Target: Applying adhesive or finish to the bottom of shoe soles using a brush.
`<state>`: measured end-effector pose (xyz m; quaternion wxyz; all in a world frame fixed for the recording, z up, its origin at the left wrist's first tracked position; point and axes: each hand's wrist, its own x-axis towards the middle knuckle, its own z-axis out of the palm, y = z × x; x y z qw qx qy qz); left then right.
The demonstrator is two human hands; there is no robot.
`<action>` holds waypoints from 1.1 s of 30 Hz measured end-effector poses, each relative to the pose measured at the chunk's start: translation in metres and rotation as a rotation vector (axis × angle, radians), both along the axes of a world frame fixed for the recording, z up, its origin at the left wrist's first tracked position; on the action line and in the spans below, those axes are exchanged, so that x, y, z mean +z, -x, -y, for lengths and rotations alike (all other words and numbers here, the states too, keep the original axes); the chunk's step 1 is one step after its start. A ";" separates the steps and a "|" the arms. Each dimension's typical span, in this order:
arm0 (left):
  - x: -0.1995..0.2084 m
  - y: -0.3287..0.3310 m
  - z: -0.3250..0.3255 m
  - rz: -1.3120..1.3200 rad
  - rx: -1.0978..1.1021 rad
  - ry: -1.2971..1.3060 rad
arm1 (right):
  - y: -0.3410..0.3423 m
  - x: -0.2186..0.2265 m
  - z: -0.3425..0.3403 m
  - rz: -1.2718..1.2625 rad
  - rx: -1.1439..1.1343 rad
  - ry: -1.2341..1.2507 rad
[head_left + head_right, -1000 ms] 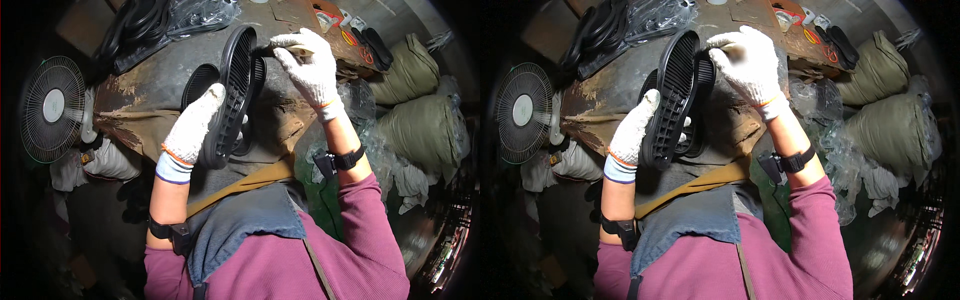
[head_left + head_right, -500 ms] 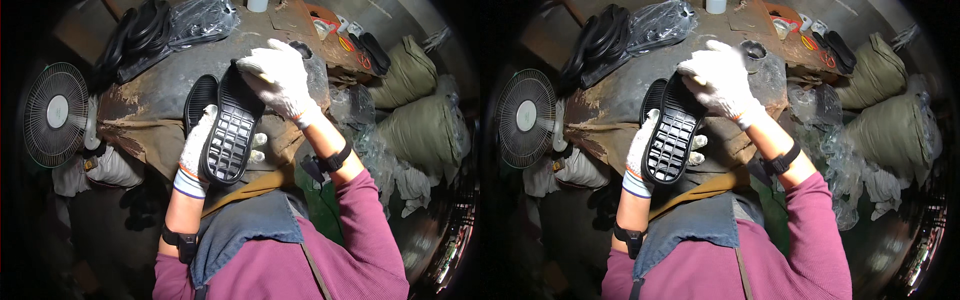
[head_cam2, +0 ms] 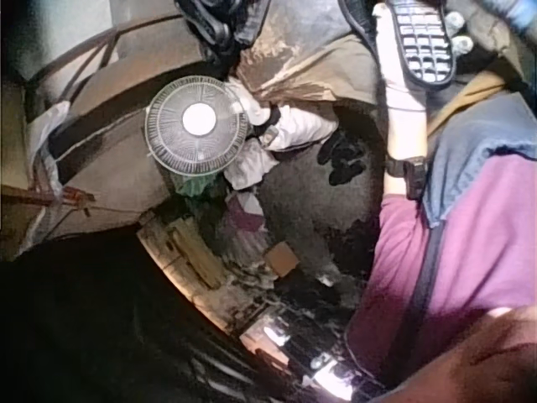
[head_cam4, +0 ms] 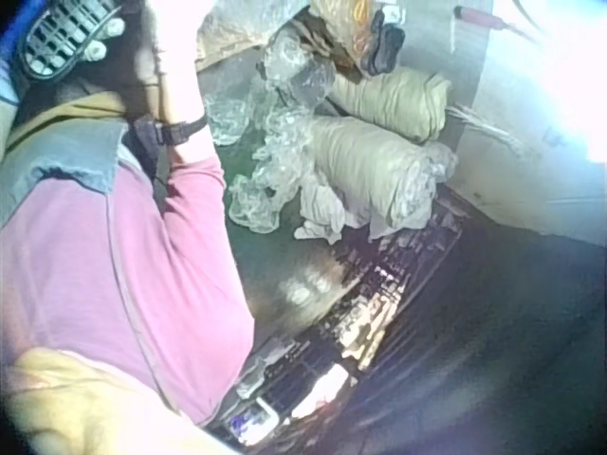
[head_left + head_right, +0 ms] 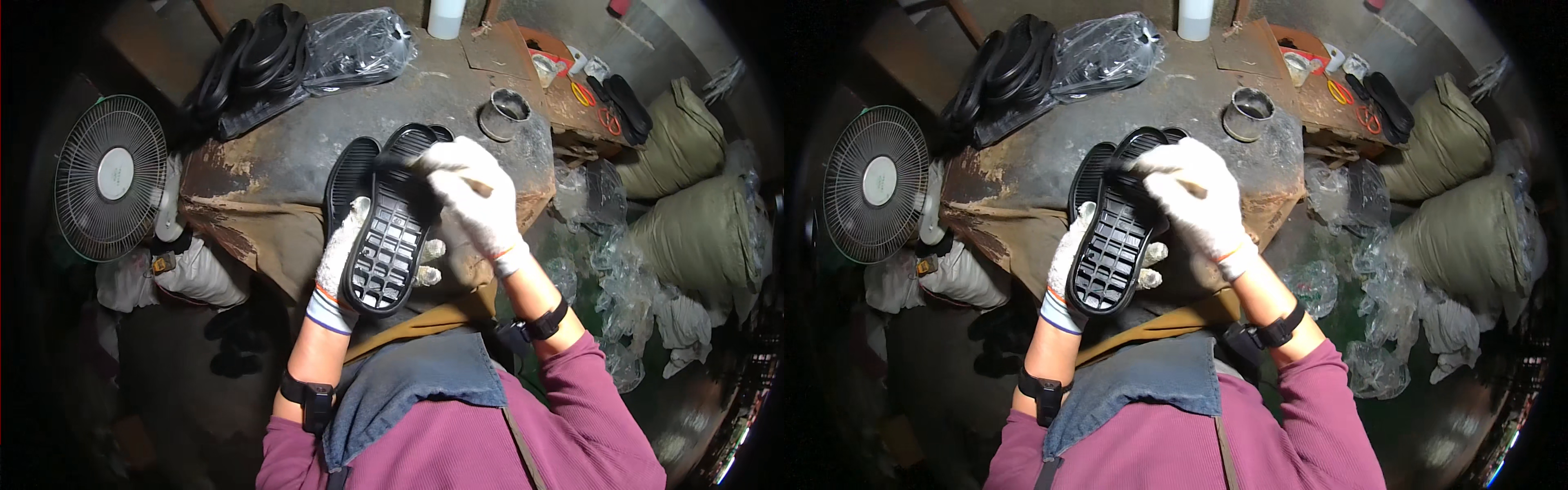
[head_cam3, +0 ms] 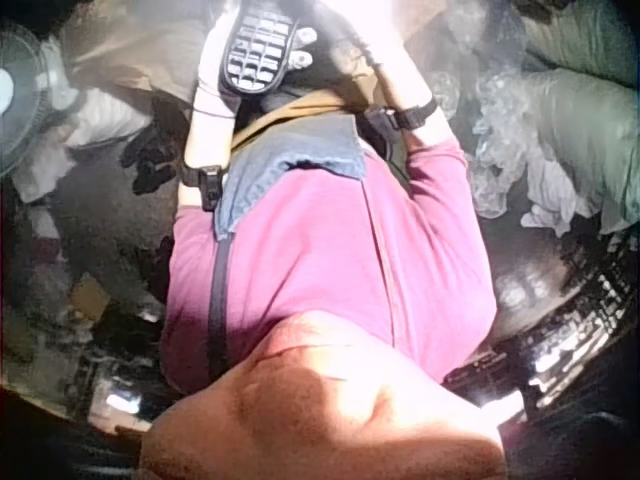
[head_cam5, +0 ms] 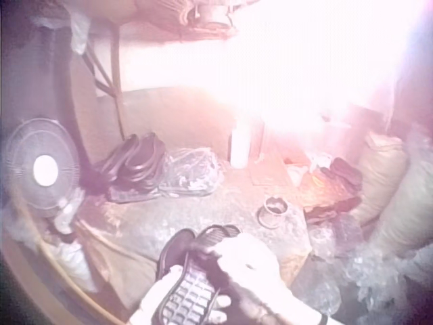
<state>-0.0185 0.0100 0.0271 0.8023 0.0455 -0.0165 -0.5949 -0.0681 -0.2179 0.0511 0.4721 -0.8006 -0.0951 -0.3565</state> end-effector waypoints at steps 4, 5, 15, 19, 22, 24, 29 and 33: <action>0.010 0.003 0.005 -0.065 -0.073 -0.034 | -0.020 0.003 0.028 -0.238 -0.018 -0.540; 0.010 0.006 0.006 -0.031 -0.056 -0.060 | -0.019 0.003 0.028 -0.220 0.031 -0.477; -0.006 0.007 0.009 0.200 0.103 -0.017 | 0.031 0.010 -0.037 -0.189 0.034 -0.037; -0.034 -0.007 0.005 -0.034 0.176 0.055 | 0.047 0.011 -0.062 -0.114 0.051 0.029; -0.021 -0.008 0.010 0.004 0.267 0.077 | 0.055 0.019 -0.068 -0.083 0.071 0.132; -0.008 -0.011 0.012 0.073 0.280 0.104 | 0.056 0.025 -0.072 -0.070 0.100 0.202; 0.000 -0.042 0.003 0.121 0.312 0.197 | 0.064 0.028 -0.066 -0.052 0.212 0.314; 0.015 -0.067 -0.027 0.389 0.168 0.201 | 0.077 0.020 -0.042 -0.157 0.221 0.188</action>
